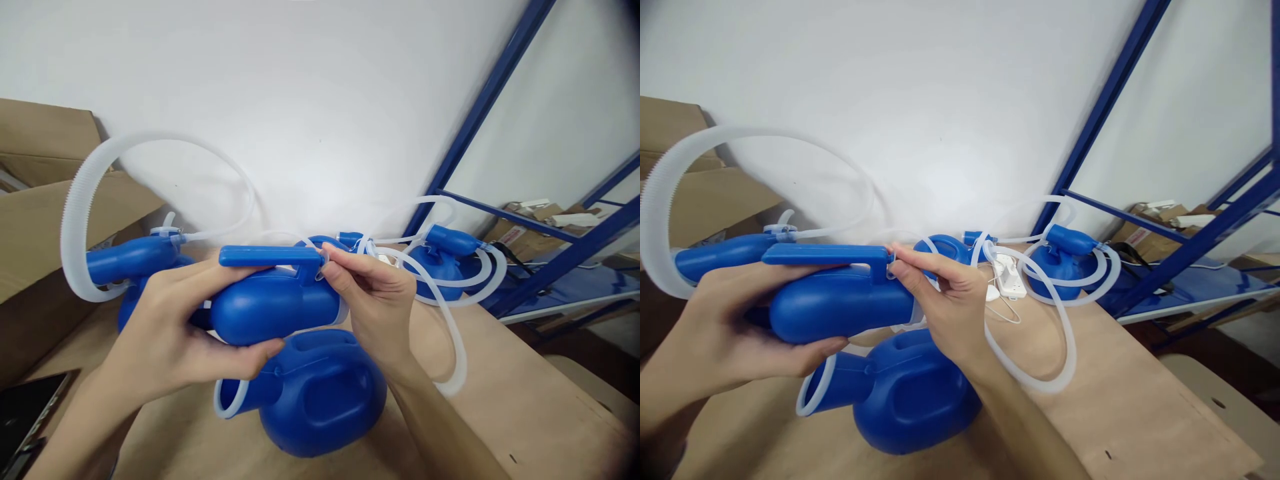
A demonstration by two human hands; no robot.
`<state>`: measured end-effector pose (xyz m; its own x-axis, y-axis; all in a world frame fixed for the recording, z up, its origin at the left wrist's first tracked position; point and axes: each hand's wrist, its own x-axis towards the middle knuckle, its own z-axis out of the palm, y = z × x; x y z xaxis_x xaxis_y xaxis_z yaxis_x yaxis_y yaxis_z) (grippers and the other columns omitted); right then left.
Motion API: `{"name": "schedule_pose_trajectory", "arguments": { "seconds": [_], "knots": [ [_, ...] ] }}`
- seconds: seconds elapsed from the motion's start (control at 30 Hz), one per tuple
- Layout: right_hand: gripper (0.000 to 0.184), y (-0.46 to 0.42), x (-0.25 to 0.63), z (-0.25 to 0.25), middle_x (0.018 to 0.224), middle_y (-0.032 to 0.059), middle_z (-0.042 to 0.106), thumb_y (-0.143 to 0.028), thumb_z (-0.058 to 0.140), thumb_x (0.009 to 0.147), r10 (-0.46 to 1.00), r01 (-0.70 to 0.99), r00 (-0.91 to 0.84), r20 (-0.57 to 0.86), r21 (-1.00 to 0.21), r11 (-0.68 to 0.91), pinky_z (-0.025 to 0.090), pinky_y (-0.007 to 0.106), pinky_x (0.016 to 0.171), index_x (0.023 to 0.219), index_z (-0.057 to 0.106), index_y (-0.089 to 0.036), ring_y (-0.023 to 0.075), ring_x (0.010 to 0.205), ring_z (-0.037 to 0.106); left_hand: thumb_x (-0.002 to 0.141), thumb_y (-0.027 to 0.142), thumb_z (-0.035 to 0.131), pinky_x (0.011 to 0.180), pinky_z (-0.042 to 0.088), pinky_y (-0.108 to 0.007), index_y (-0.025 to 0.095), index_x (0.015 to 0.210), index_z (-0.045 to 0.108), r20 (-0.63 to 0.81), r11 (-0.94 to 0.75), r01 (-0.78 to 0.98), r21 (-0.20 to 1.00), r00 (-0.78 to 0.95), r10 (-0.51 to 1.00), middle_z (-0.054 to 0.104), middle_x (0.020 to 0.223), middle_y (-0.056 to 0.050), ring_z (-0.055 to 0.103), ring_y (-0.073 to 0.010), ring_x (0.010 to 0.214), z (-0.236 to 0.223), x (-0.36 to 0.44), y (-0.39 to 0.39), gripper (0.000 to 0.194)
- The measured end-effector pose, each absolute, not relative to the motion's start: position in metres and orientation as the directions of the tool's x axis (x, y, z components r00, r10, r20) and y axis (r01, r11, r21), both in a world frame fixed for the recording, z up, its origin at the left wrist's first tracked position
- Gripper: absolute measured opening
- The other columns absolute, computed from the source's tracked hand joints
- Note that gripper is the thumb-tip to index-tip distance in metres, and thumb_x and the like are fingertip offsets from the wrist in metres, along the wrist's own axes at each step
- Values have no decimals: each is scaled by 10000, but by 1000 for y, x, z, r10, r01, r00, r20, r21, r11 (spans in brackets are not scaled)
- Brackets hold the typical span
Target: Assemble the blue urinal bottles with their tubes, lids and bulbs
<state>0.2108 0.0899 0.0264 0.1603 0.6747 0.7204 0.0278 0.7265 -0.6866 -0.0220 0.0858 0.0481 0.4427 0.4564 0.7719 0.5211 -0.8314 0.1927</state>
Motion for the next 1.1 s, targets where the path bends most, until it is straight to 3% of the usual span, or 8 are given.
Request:
{"name": "schedule_pose_trajectory", "arguments": {
  "seconds": [0.1,0.3,0.47,0.57,0.8,1.0,1.1],
  "knots": [
    [211,88,212,28,1057,-45,883,-198,869,919,651,44,120,749,-660,750,767,407,899,1042,897,-368,246,975,873,891,512,828,651,659,-238,328,1345,698,787,-843,518,144,457,415,870,1089,-21,834,-210,787,48,-23,84,507],
    [351,84,211,30,1103,-78,874,-80,816,943,633,-34,70,771,-633,774,742,355,959,1082,886,-395,210,1034,866,900,492,838,790,672,-213,337,1387,690,773,-877,453,160,496,397,862,1187,3,817,-165,796,47,-20,84,532],
    [181,87,213,28,1123,-30,882,-243,791,1016,679,34,55,732,-681,731,748,365,902,1128,883,-350,223,1012,868,877,437,874,818,682,-230,329,1414,688,782,-871,460,173,474,405,851,1267,-10,843,-197,899,45,-12,84,579],
    [165,91,215,25,1173,1,877,-321,752,1052,691,69,39,722,-692,719,733,393,956,1168,869,-323,237,1084,854,858,411,891,894,688,-275,331,1427,687,783,-856,475,201,447,432,838,1302,-13,845,-223,960,43,-6,85,609],
    [207,99,229,29,1278,-10,852,-268,723,1051,687,68,-66,724,-683,727,645,430,1129,1200,851,-333,223,1239,798,859,434,865,797,682,-274,319,1387,717,745,-821,485,302,417,520,861,1200,8,838,-212,892,40,-5,90,561],
    [199,103,229,29,1173,-7,875,-227,751,995,677,149,-23,736,-667,730,676,412,1033,1118,879,-320,218,1127,821,826,536,857,769,678,-342,259,1310,774,693,-733,553,397,342,634,864,1217,-51,843,-313,1032,36,-14,98,563],
    [174,106,227,27,1152,0,871,-239,773,982,689,154,-45,723,-677,720,678,361,968,1119,863,-298,199,1095,818,814,557,872,801,668,-345,270,1319,778,670,-717,549,431,338,661,859,1229,-42,835,-318,1072,33,-15,100,588]
  ]
}}
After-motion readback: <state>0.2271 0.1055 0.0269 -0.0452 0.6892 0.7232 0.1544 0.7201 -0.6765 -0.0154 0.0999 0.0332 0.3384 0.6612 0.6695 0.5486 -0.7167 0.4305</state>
